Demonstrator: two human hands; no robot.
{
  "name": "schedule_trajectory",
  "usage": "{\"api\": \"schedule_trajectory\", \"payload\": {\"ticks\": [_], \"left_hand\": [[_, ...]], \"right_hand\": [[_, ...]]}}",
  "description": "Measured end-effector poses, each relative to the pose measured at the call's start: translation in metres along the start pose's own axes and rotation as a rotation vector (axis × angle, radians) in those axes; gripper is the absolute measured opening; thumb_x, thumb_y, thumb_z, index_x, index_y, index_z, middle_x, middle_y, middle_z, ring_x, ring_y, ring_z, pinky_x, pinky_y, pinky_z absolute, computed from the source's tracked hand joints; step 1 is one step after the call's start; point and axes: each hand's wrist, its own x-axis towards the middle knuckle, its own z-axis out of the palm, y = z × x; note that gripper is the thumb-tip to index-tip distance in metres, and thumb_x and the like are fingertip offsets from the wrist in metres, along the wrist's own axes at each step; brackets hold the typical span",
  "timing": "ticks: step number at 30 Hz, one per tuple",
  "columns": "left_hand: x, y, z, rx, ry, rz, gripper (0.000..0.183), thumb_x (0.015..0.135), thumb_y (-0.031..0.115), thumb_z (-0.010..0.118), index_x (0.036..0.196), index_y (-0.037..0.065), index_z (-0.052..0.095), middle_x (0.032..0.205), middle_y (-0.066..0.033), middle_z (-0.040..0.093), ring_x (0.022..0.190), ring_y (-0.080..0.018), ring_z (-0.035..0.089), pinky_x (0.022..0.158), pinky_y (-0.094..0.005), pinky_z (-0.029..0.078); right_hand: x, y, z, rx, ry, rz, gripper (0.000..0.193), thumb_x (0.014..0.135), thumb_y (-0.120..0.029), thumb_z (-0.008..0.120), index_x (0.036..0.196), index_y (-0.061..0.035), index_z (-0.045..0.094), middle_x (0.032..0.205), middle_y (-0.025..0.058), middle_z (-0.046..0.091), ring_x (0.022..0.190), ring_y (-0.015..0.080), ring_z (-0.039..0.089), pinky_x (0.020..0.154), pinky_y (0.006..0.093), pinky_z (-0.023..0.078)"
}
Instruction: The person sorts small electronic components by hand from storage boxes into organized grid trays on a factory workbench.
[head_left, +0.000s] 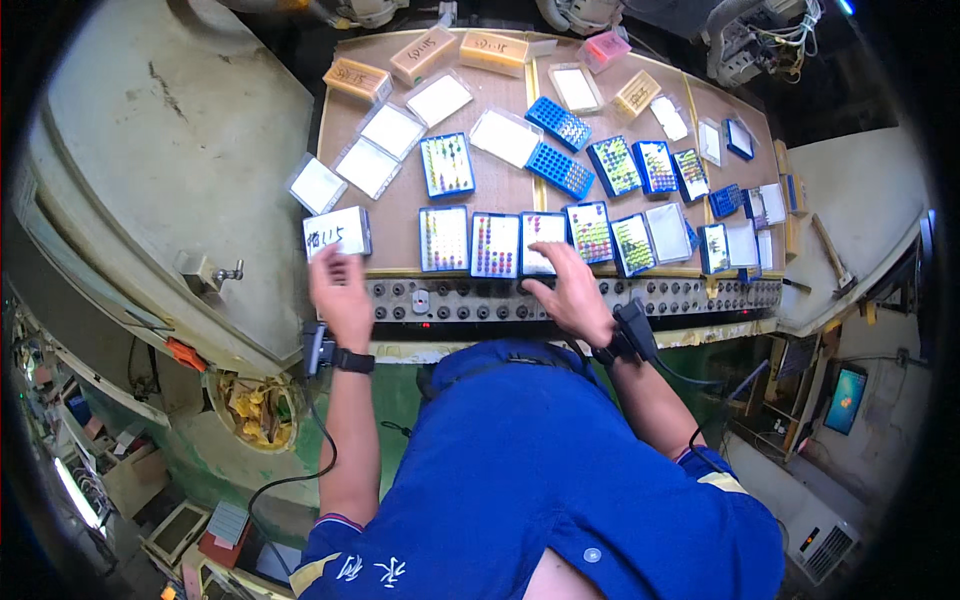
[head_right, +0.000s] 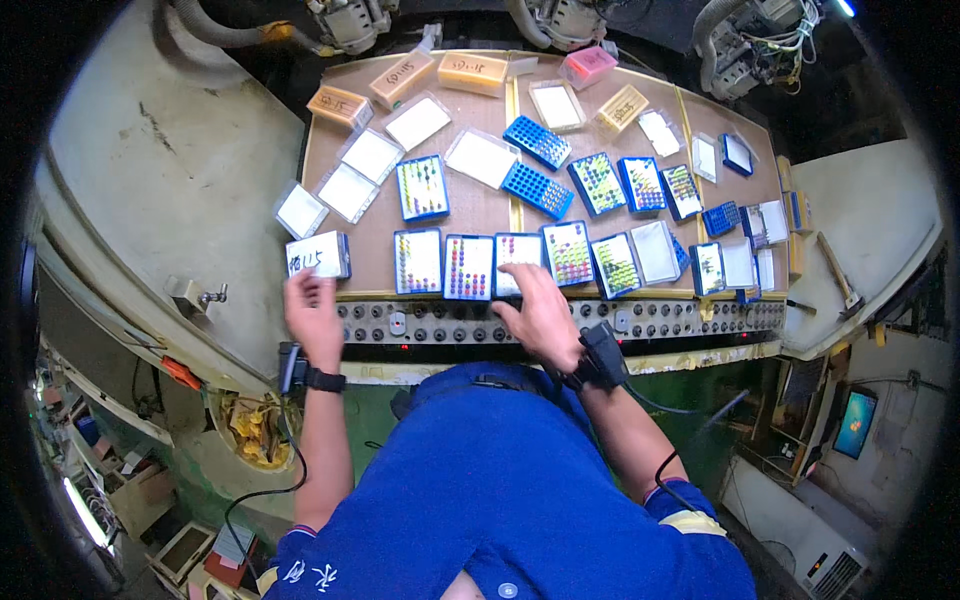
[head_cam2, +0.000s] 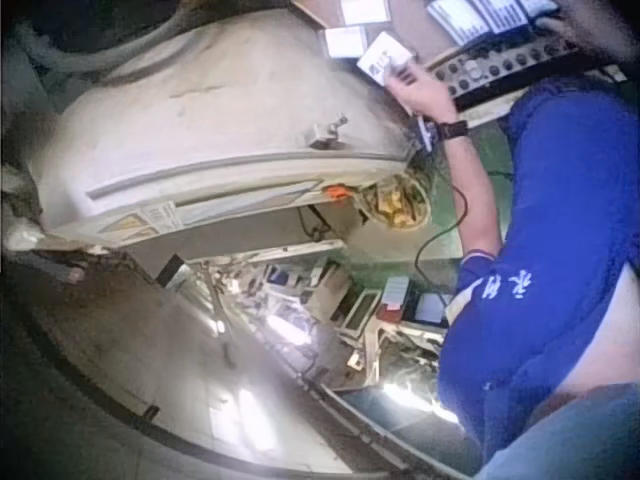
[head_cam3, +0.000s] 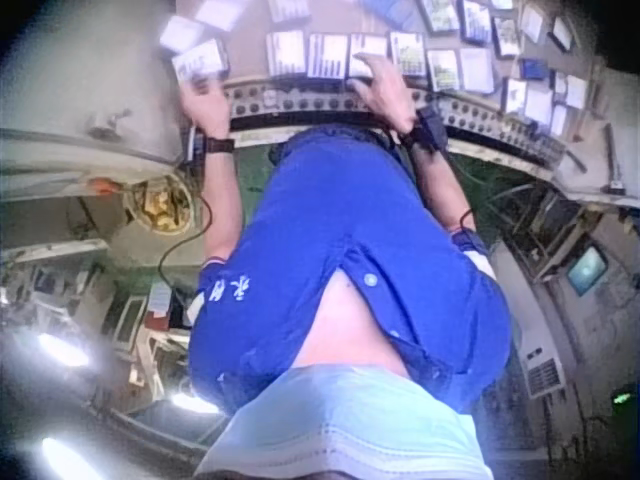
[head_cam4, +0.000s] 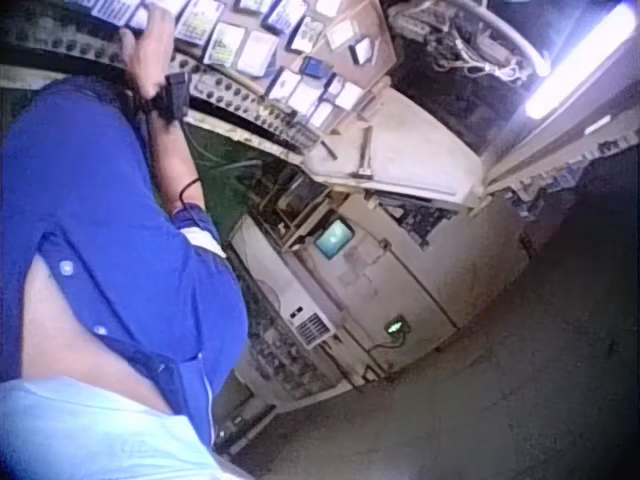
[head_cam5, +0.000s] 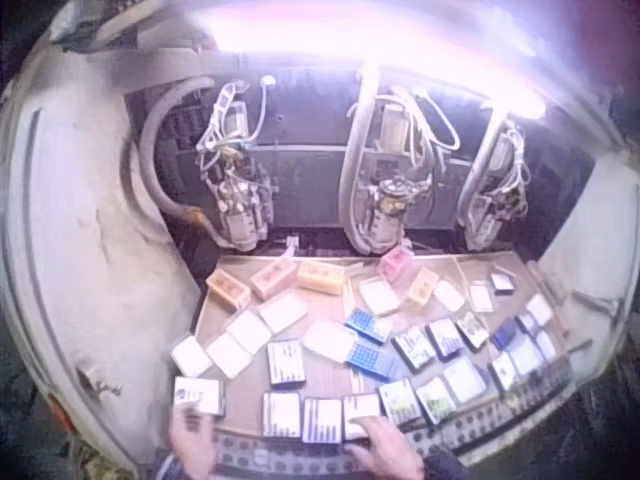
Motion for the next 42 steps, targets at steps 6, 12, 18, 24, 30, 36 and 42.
{"api": "schedule_trajectory", "payload": {"ticks": [6, 12, 18, 24, 30, 36, 42], "left_hand": [[-0.046, 0.023, 0.053, 0.314, -0.419, 0.298, 0.09, 0.079, 0.007, 0.084, 0.159, 0.009, 0.042, 0.15, -0.0226, 0.052, 0.129, -0.0415, 0.052, 0.113, -0.0492, 0.041], [-0.032, 0.002, 0.058, 0.456, -0.415, 0.328, 0.087, 0.077, -0.001, 0.079, 0.157, 0.011, 0.046, 0.13, -0.0215, 0.061, 0.121, -0.0427, 0.056, 0.108, -0.0502, 0.044], [-0.058, 0.018, 0.062, 0.381, -0.163, 0.435, 0.052, 0.081, -0.001, 0.072, 0.133, 0.005, 0.064, 0.118, -0.0199, 0.066, 0.113, -0.0404, 0.061, 0.097, -0.048, 0.048], [-0.085, 0.042, 0.088, 0.264, -0.315, 0.551, 0.027, 0.085, 0.001, 0.074, 0.111, 0.003, 0.071, 0.099, -0.0148, 0.068, 0.095, -0.0331, 0.066, 0.088, -0.0424, 0.051], [-0.098, 0.052, 0.082, 0.198, -0.447, 0.444, 0.024, 0.086, 0.0, 0.074, 0.11, 0.001, 0.071, 0.095, -0.0129, 0.068, 0.088, -0.0276, 0.067, 0.083, -0.0376, 0.054], [-0.108, 0.047, 0.063, 0.065, -0.465, 0.141, 0.024, 0.089, 0.001, 0.074, 0.113, 0.0, 0.072, 0.102, -0.0116, 0.071, 0.092, -0.0219, 0.069, 0.085, -0.0335, 0.056], [-0.098, 0.023, 0.055, -0.011, -0.428, 0.044, 0.024, 0.092, 0.001, 0.072, 0.115, 0.001, 0.072, 0.101, -0.007, 0.072, 0.09, -0.0154, 0.067, 0.085, -0.0309, 0.055]], "right_hand": [[0.025, 0.008, -0.004, -0.115, 0.047, -0.048, 0.079, 0.075, -0.009, 0.087, 0.144, -0.0006, 0.049, 0.144, 0.0245, 0.054, 0.137, 0.0439, 0.049, 0.118, 0.0497, 0.04], [0.02, 0.011, 0.002, -0.124, 0.081, -0.168, 0.078, 0.077, -0.009, 0.085, 0.146, 0.0007, 0.049, 0.144, 0.0253, 0.055, 0.137, 0.0444, 0.049, 0.117, 0.0509, 0.04], [0.011, 0.038, 0.005, -0.052, 0.229, -0.116, 0.036, 0.086, -0.004, 0.076, 0.121, -0.0009, 0.066, 0.115, 0.0179, 0.069, 0.112, 0.039, 0.063, 0.102, 0.0481, 0.048], [0.066, 0.035, 0.025, -0.209, 0.245, -0.343, 0.013, 0.088, -0.01, 0.071, 0.1, -0.0059, 0.074, 0.097, 0.0148, 0.07, 0.101, 0.0356, 0.063, 0.091, 0.0477, 0.049], [0.079, 0.04, 0.038, -0.308, 0.181, -0.339, 0.011, 0.091, -0.016, 0.068, 0.089, -0.0107, 0.077, 0.094, 0.0089, 0.071, 0.098, 0.0316, 0.063, 0.09, 0.0451, 0.048], [0.071, 0.037, 0.041, -0.115, 0.262, -0.384, 0.009, 0.091, -0.014, 0.068, 0.096, -0.0086, 0.074, 0.093, 0.0107, 0.072, 0.096, 0.0325, 0.063, 0.091, 0.0458, 0.049], [0.049, 0.037, 0.03, 0.043, 0.255, -0.172, 0.011, 0.088, -0.004, 0.072, 0.098, -0.0033, 0.068, 0.096, 0.0163, 0.071, 0.097, 0.0377, 0.066, 0.088, 0.0471, 0.052]]}}
